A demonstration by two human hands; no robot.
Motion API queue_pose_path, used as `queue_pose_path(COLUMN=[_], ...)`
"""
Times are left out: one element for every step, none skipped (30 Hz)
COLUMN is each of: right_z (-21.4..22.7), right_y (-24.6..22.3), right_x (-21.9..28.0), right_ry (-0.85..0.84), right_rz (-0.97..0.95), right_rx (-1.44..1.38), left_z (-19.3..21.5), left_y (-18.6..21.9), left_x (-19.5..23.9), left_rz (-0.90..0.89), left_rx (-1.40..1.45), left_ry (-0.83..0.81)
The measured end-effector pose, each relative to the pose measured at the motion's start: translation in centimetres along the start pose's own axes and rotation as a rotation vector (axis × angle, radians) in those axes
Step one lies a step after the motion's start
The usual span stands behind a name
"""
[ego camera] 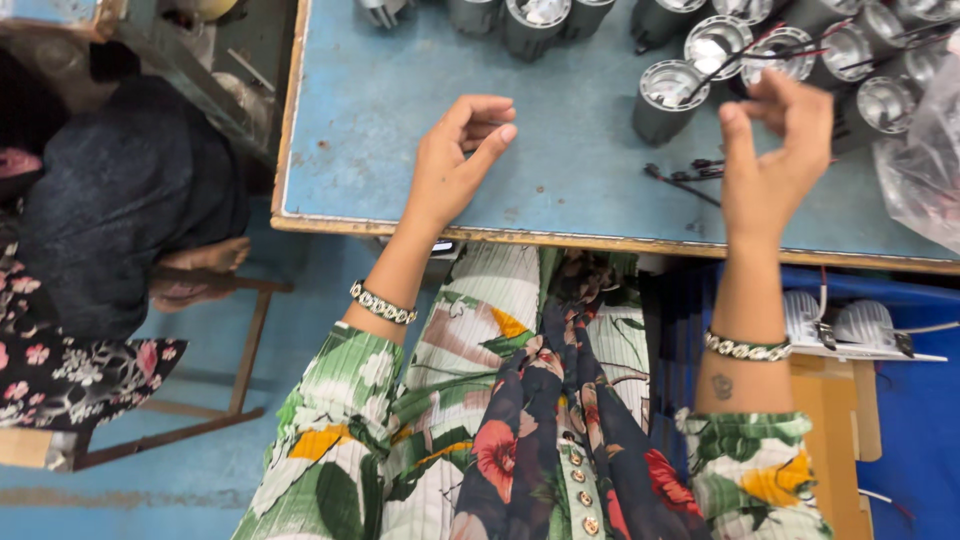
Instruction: The person inserts black wires with red tips into the central holes of gray cylindrical heat sink components. The person handles the components one at a time, places them on a blue table, and arranges them into a group.
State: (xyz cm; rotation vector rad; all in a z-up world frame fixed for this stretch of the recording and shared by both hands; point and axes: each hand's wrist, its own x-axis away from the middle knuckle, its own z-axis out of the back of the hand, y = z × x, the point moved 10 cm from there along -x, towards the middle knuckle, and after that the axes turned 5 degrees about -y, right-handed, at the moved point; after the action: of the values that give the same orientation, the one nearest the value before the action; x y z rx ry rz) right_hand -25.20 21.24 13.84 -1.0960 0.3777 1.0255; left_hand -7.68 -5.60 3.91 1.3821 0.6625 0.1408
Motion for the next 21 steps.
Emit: queue_pose_path(right_z=[0.3,0.6,0.9,1.1,1.5,1.7,2.0,2.0,2.1,2.1,2.1,2.2,2.2,2.0,1.9,1.7,1.5,1.4,1.3,1.3,1.2], right_y=[0.7,1.6,2.4,3.3,4.0,4.7,5.3,5.6,5.9,6.2,6.4,6.5,6.5,6.5,6.4,6.3,6.3,6.2,6.2,6.2,6.2], right_x=[1.0,2.0,3.0,4.2,5.2,5.9,6.6,7.1,7.5,7.9,8.2,8.4,8.5,8.5,8.5,8.5,8.5,8.4,8.4,8.4,8.4], right_ry=[0.021,0.034,0.047,0.053,0.069,0.083,0.097,0.099,0.1,0.101,0.108,0.114,0.121,0.106,0.092,0.08,0.066,0.055,0.044,0.04,0.037], right_rz=[-0.028,-0.053,-0.078,-0.107,-0.122,-0.135,-0.148,-0.152,-0.155,-0.159,-0.159,-0.158,-0.157,-0.159,-0.161,-0.163,-0.16,-0.157,-0.154,-0.148,-0.142], right_rx=[0.012,0.045,0.078,0.104,0.118,0.125,0.132,0.147,0.161,0.176,0.168,0.159,0.15,0.161,0.172,0.186,0.196,0.21,0.223,0.226,0.228], left_z=[0.0,0.0,-0.1,-0.1,0.0,0.3,0.4,0.5,0.6,0.7,0.7,0.8,1.0,1.2,1.3,1.3,1.3,1.2,1.2,1.2,1.2], left_y=[0.1,0.1,0.1,-0.2,-0.5,-0.7,-0.9,-1.2,-1.5,-1.7,-2.0,-2.1,-2.5,-2.7,-2.9,-2.9,-2.8,-2.7,-2.7,-2.7,-2.7], left_x=[0.0,0.2,0.3,0.4,0.4,0.4,0.3,0.3,0.2,0.1,-0.1,-0.1,-0.2,-0.3,-0.3,-0.3,-0.3,-0.4,-0.4,-0.4,-0.4], left_rz=[-0.002,0.001,0.003,0.018,0.032,0.047,0.056,0.064,0.072,0.06,0.046,0.031,0.048,0.063,0.078,0.073,0.067,0.06,0.064,0.066,0.068], left_rx=[-0.003,-0.005,-0.008,-0.006,-0.005,-0.009,0.035,0.078,0.121,0.214,0.306,0.399,0.4,0.402,0.404,0.389,0.373,0.36,0.359,0.361,0.362], left_ry=[-0.004,-0.004,-0.003,0.006,0.015,0.03,0.024,0.021,0.018,0.012,0.006,0.002,0.01,0.017,0.024,0.02,0.017,0.01,0.017,0.022,0.026])
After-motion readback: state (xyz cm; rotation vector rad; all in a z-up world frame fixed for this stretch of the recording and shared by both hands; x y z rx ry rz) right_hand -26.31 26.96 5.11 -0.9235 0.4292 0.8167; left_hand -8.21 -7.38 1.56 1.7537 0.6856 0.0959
